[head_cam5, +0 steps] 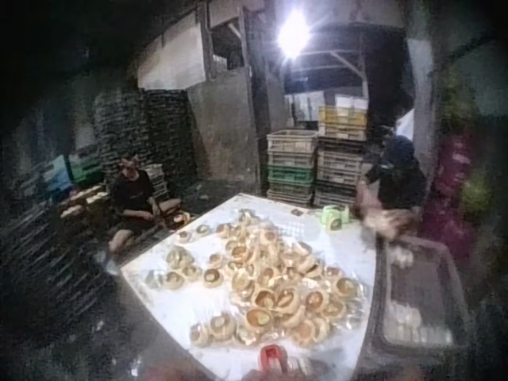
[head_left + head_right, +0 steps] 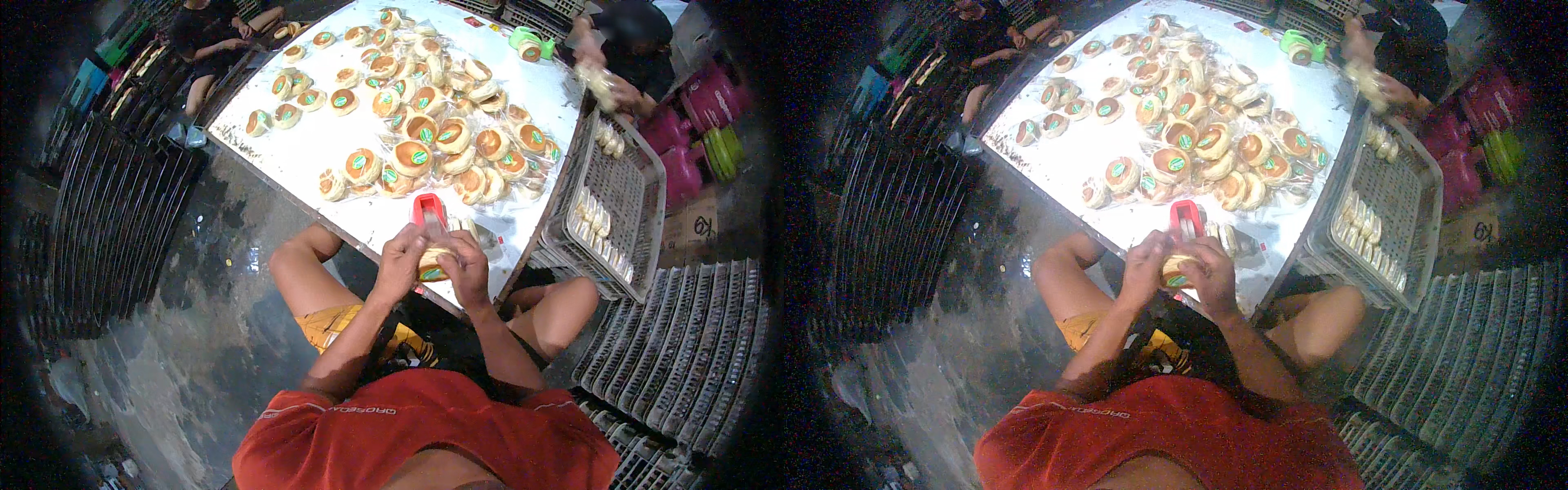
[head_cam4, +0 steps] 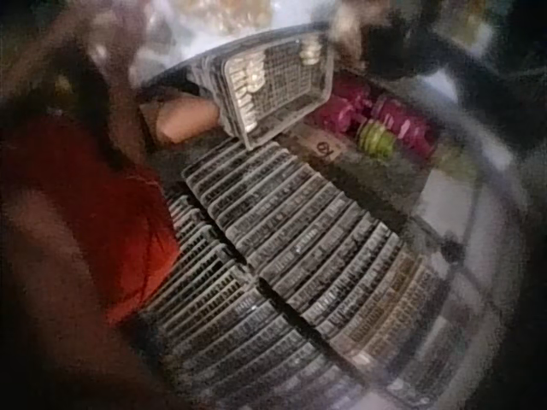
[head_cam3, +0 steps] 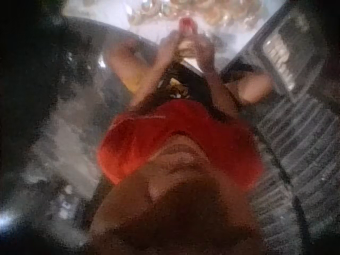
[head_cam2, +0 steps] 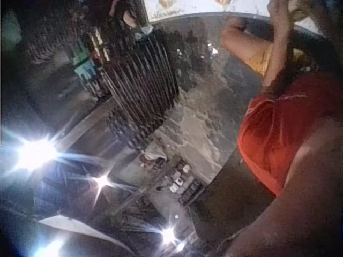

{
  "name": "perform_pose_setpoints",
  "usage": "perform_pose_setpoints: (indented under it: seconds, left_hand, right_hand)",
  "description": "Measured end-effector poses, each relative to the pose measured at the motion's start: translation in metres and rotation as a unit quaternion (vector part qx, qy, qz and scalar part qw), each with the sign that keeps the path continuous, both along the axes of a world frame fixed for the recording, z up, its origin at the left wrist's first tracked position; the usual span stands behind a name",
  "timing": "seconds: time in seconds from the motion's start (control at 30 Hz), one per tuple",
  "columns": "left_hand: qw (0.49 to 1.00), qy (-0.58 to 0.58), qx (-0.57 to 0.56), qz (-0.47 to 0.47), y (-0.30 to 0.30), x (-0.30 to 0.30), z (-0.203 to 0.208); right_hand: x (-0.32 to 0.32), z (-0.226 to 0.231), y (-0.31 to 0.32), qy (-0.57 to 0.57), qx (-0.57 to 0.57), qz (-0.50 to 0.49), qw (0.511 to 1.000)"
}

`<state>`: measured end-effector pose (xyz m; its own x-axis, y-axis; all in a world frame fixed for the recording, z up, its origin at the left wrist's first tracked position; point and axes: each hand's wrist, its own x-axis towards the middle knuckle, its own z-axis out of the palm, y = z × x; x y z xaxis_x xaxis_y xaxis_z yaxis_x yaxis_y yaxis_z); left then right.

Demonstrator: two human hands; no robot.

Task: The person sits on the floor and packages round buns by placing them into clear plastic bags and sealing them with a handheld red tape dispenser. The sealed buns are placed into a white plastic crate.

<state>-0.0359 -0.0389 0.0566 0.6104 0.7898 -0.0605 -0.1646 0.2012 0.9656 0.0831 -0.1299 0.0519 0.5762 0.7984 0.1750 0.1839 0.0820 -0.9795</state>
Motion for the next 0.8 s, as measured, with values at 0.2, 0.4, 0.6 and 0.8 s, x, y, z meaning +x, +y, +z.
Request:
perform_pose_setpoints:
  seconds: [0.2, 0.4, 0.6, 0.8]
  left_hand:
    - [0.99, 0.078, 0.096, -0.064, 0.026, 0.003, 0.004]
    - [0.992, -0.028, -0.119, -0.025, 0.019, 0.024, -0.012]
    - [0.975, 0.123, 0.182, -0.038, 0.01, 0.019, -0.005]
    - [0.984, 0.121, 0.121, -0.052, 0.006, 0.019, -0.021]
  right_hand:
    - [0.007, -0.016, -0.001, 0.155, 0.015, 0.048, 0.987]
    - [0.01, -0.023, -0.003, 0.222, -0.01, 0.033, 0.974]
    - [0.015, -0.031, 0.001, 0.124, -0.038, -0.058, 0.99]
    - [0.009, -0.015, 0.004, 0.167, 0.017, -0.053, 0.984]
